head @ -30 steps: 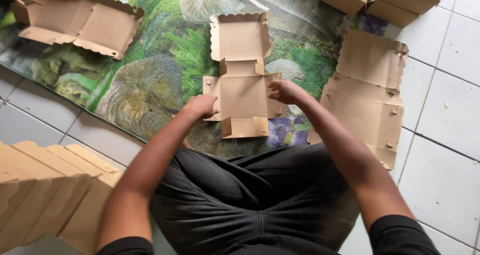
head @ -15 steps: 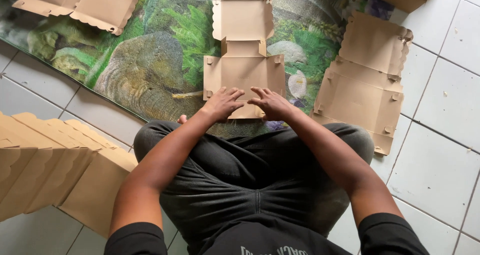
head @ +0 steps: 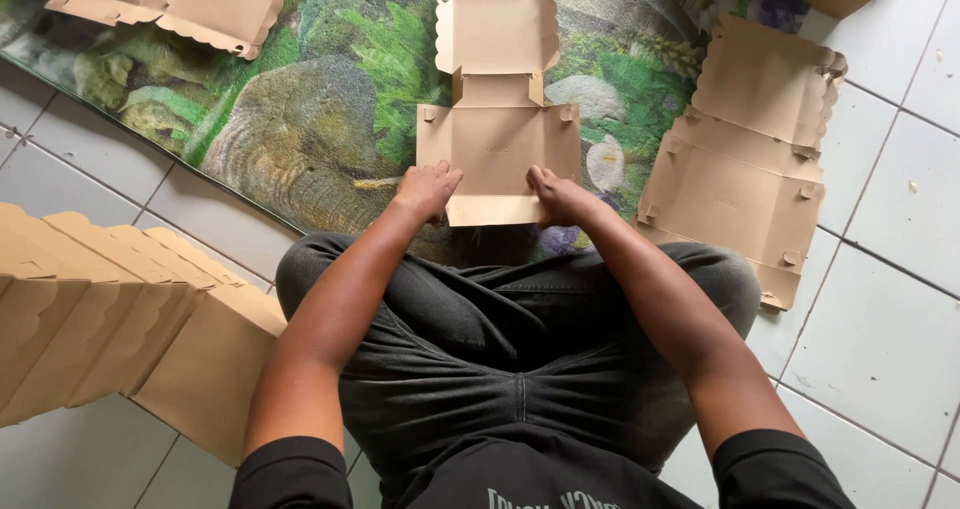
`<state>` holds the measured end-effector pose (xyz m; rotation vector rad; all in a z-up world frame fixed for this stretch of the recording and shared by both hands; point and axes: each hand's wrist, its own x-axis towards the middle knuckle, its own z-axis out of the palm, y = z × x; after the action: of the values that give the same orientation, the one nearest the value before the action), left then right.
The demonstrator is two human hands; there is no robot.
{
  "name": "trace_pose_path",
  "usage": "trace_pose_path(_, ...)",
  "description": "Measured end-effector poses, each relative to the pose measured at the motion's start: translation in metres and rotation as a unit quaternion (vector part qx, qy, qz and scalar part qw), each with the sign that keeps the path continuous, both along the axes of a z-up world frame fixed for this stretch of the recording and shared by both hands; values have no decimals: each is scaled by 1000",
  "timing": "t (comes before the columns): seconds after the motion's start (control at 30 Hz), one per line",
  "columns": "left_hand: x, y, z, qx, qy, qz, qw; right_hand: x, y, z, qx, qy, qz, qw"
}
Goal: Folding flat cardboard templates into finished boxes by hand.
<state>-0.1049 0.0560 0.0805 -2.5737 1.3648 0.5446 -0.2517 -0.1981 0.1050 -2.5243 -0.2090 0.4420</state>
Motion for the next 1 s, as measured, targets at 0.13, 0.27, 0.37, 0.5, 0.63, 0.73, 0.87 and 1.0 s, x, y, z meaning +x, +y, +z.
trace_pose_path(0.13,3,4,28,0,33,58,998,2,-14,1,66,24,-55,996)
trace_pose_path(0.27,9,12,32,-37,56,118,991,6,-23,-6,86,80,-133,984)
trace_pose_path(0.37,-3,9,52,-25,60,120,991,8,-27,-3,109,102,-176,973)
trace_pose_path(0.5,-20,-3,86,-29,53,66,996,11,-28,7,164,103,-250,949)
trace_pose_path(0.63,-5,0,31,-8,5,47,999,8,-22,23,150,96,-274,945)
trace_pose_path(0.73,4,3,9,9,-26,78,997,10,-27,16,138,109,-275,945)
trace_pose_path(0.87,9,2,-8,-18,-34,75,996,9,-26,20,141,108,-285,942)
trace_pose_path(1.0,-1,0,-2,-34,-49,61,996,8,-23,28,174,97,-331,923)
